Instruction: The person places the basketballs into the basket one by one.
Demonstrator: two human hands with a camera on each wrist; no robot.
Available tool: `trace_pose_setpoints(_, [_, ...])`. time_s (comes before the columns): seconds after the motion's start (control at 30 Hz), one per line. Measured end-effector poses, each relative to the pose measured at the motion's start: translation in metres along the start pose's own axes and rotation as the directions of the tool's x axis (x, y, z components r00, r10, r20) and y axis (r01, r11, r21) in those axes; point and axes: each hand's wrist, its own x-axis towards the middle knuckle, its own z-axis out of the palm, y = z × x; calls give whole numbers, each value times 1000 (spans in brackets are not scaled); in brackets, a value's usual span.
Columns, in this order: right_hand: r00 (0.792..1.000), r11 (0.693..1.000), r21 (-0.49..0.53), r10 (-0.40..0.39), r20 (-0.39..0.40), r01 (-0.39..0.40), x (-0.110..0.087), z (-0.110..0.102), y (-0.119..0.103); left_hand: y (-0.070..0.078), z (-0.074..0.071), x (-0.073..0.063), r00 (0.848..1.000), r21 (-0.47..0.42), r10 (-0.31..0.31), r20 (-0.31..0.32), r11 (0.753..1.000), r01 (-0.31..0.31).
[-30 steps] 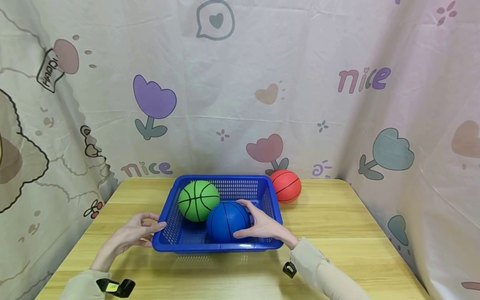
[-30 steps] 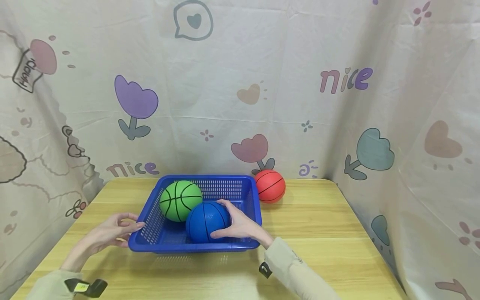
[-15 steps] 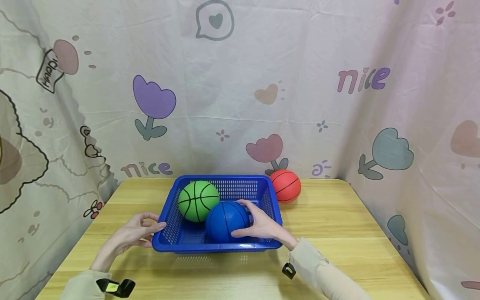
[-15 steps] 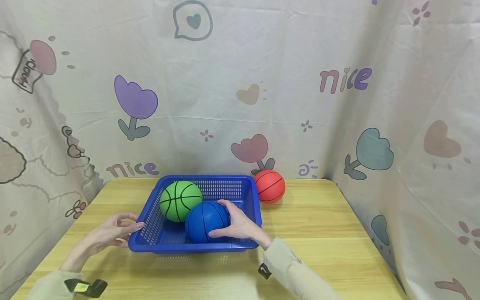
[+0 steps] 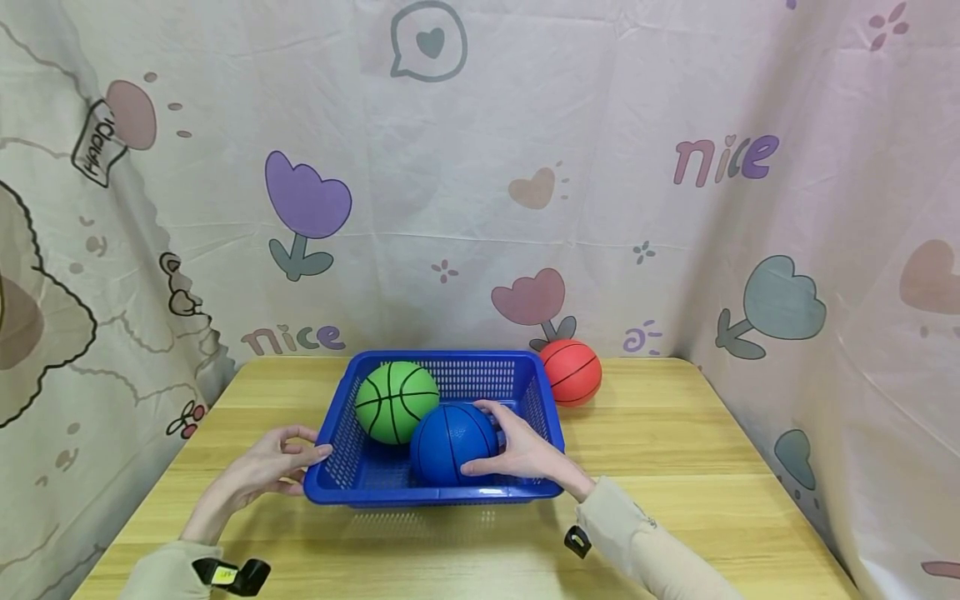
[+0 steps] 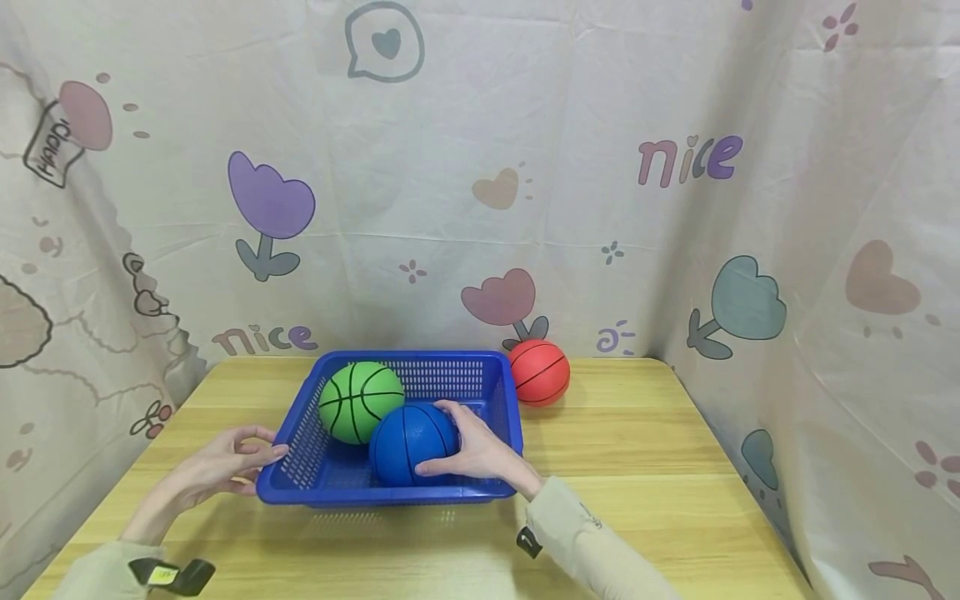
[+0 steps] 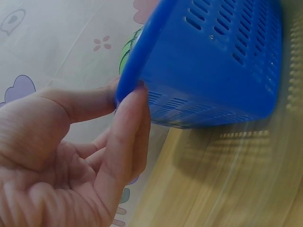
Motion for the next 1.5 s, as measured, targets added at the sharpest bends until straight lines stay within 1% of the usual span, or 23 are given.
trace_pose_setpoints(0.5, [999,1000,8,22,26,-22,-1,-4,-2,-1,1,0,1000,-7,1,-2,1000,-1])
trace_pose_setpoints(0.7, [1000,1000,24,9,22,-9,-3,-7,-3,0,1,1,1000,-8,3,-5,1000,-3])
trace_pose_setpoints(0.77, [1000,1000,30,-2,9,2,-3,-9,-4,-1,1,0,1000,-9,-1,-8,1000,1])
trace_pose_setpoints(0.93, [999,993,109,-32,-43,36,-5,-17,-4,-1,0,0,1000,-7,-4,-14,1000,4])
trace_pose_setpoints(1.0, [995,985,160,-53,-89,67,-5,-23,-4,-2,0,0,1000,-6,-4,-14,1000,4])
trace_pose_setpoints(1.07, [985,974,198,-75,-157,106,-4,-30,-1,-2,0,0,1000,-7,-5,-14,1000,5])
trace_pose_setpoints(1.13, [965,961,233,-92,-245,151,-3,-38,3,-2,0,0,1000,-9,-3,-12,1000,3])
trace_pose_setpoints(1.17, [951,953,248,-96,-292,172,-3,-42,5,-3,0,0,1000,-9,0,-10,1000,0])
trace_pose_setpoints(1.2, [935,947,260,-92,-344,189,-3,-45,9,-3,0,-1,1000,-8,5,-7,1000,-5])
trace_pose_setpoints(1.27, [889,934,280,-73,-452,219,-1,-52,17,-3,0,-1,1000,-11,7,-5,1000,-7])
trace_pose_setpoints(1.3, [860,928,293,-50,-508,228,-1,-56,21,-2,0,-1,1000,-15,4,-6,1000,-4])
trace_pose_setpoints(1.33, [825,922,307,-24,-564,236,0,-59,26,-2,0,-1,1000,-17,2,-6,1000,-2])
trace_pose_setpoints(1.4, [746,919,316,38,-665,235,0,-63,38,-2,0,0,1000,-20,0,-5,1000,-1])
trace_pose_setpoints(1.5, [637,928,312,117,-762,202,0,-68,56,-2,1,0,1000,-23,-5,-8,1000,5])
